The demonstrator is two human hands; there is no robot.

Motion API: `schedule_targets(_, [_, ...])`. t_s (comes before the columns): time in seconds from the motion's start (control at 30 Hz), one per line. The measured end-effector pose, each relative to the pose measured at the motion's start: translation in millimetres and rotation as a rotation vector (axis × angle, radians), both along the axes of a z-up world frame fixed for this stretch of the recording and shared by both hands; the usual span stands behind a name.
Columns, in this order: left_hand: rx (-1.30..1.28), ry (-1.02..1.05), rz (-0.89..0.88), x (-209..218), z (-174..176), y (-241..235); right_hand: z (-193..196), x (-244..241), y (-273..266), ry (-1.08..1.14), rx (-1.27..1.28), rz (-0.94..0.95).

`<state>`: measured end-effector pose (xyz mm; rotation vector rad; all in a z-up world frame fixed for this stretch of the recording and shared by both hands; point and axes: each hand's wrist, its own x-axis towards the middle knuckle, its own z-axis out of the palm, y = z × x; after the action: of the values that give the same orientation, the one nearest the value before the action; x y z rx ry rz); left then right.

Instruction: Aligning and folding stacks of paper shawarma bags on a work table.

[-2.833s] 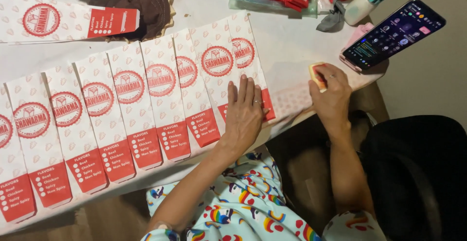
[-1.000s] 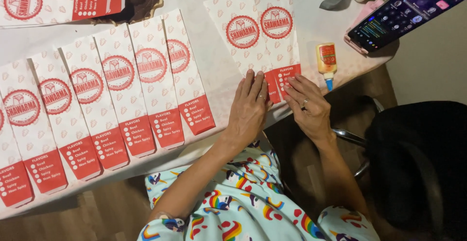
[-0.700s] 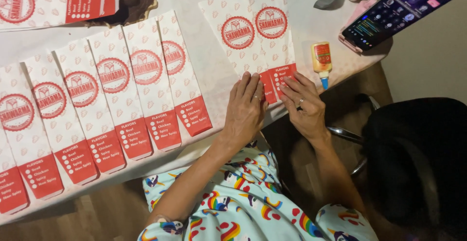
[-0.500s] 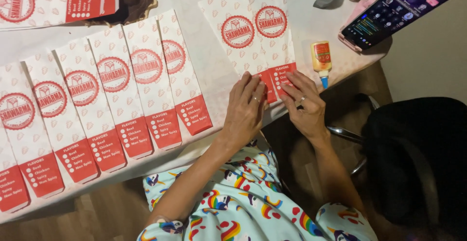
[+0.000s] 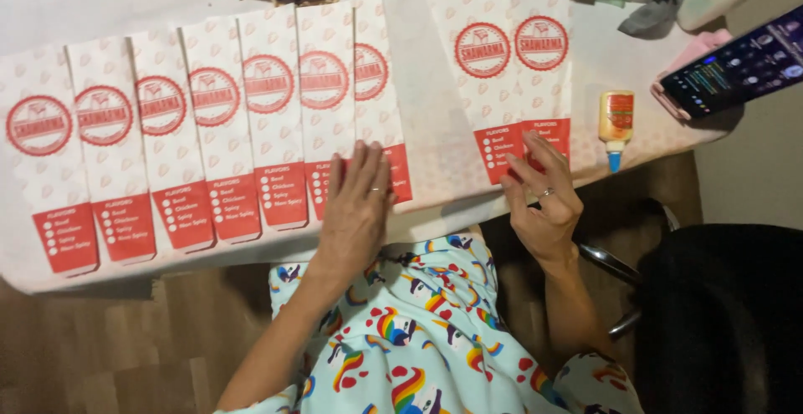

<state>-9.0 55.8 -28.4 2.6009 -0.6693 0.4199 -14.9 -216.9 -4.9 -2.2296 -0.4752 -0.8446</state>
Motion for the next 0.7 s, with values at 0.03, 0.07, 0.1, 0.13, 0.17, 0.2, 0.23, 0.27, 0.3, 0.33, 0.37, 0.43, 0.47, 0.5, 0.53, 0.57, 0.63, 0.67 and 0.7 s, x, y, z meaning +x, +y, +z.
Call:
schedule_targets(0.03, [-0.008, 0.018, -0.003, 1, 2, -7, 0, 2, 5, 0.004, 0.011, 0.022])
schedule_targets(0.07, [-0.020, 0.034, -0.009, 2, 3, -15, 1, 3, 8, 0.007, 0.020, 0.041])
schedule_targets(0.1, [-0.020, 0.033, -0.004, 5, -3, -20, -1, 3, 12, 0.006, 0.019, 0.046])
schedule_targets(0.13, [-0.074, 0.025, -0.022, 8, -8, -26, -2, 3, 15, 0.030, 0.022, 0.053])
schedule_targets(0.17, [-0.127, 0.017, -0.039, 12, -14, -32, -4, 3, 18, 0.055, 0.025, 0.060])
schedule_targets(0.2, [-0.127, 0.017, -0.038, 13, -14, -37, -3, 3, 21, 0.055, 0.025, 0.061])
schedule_targets(0.23, [-0.138, 0.016, -0.045, 15, -15, -43, -3, 4, 25, 0.079, 0.022, 0.082])
schedule_targets(0.27, [-0.148, 0.017, -0.051, 15, -15, -48, -2, 3, 28, 0.106, 0.021, 0.102])
schedule_targets(0.3, [-0.148, 0.020, -0.050, 14, -13, -50, -4, 2, 34, 0.109, 0.021, 0.103])
schedule_targets(0.33, [-0.186, 0.052, -0.080, 13, -11, -53, -5, 1, 39, 0.118, 0.018, 0.116])
schedule_targets(0.37, [-0.224, 0.085, -0.109, 13, -9, -55, -6, 1, 45, 0.127, 0.016, 0.129])
schedule_targets(0.43, [-0.266, 0.096, -0.101, 9, -3, -47, -10, -1, 49, 0.132, 0.002, 0.153])
schedule_targets(0.47, [-0.305, 0.106, -0.097, 8, 0, -42, -12, -2, 52, 0.134, -0.010, 0.173])
schedule_targets(0.5, [-0.304, 0.109, -0.098, 7, -3, -38, -12, -2, 53, 0.137, -0.009, 0.172])
schedule_targets(0.53, [-0.342, 0.077, -0.076, 5, -5, -34, -12, -2, 54, 0.142, -0.017, 0.194])
schedule_targets(0.57, [-0.380, 0.045, -0.054, 3, -8, -30, -12, -3, 56, 0.148, -0.025, 0.216])
schedule_targets(0.63, [-0.375, 0.058, -0.052, 1, -11, -30, -17, 0, 57, 0.158, -0.009, 0.225])
schedule_targets(0.67, [-0.373, 0.067, -0.053, 1, -12, -31, -19, 2, 57, 0.165, 0.004, 0.233])
schedule_targets(0.7, [-0.372, 0.066, -0.053, 1, -12, -30, -18, 3, 58, 0.163, 0.004, 0.233])
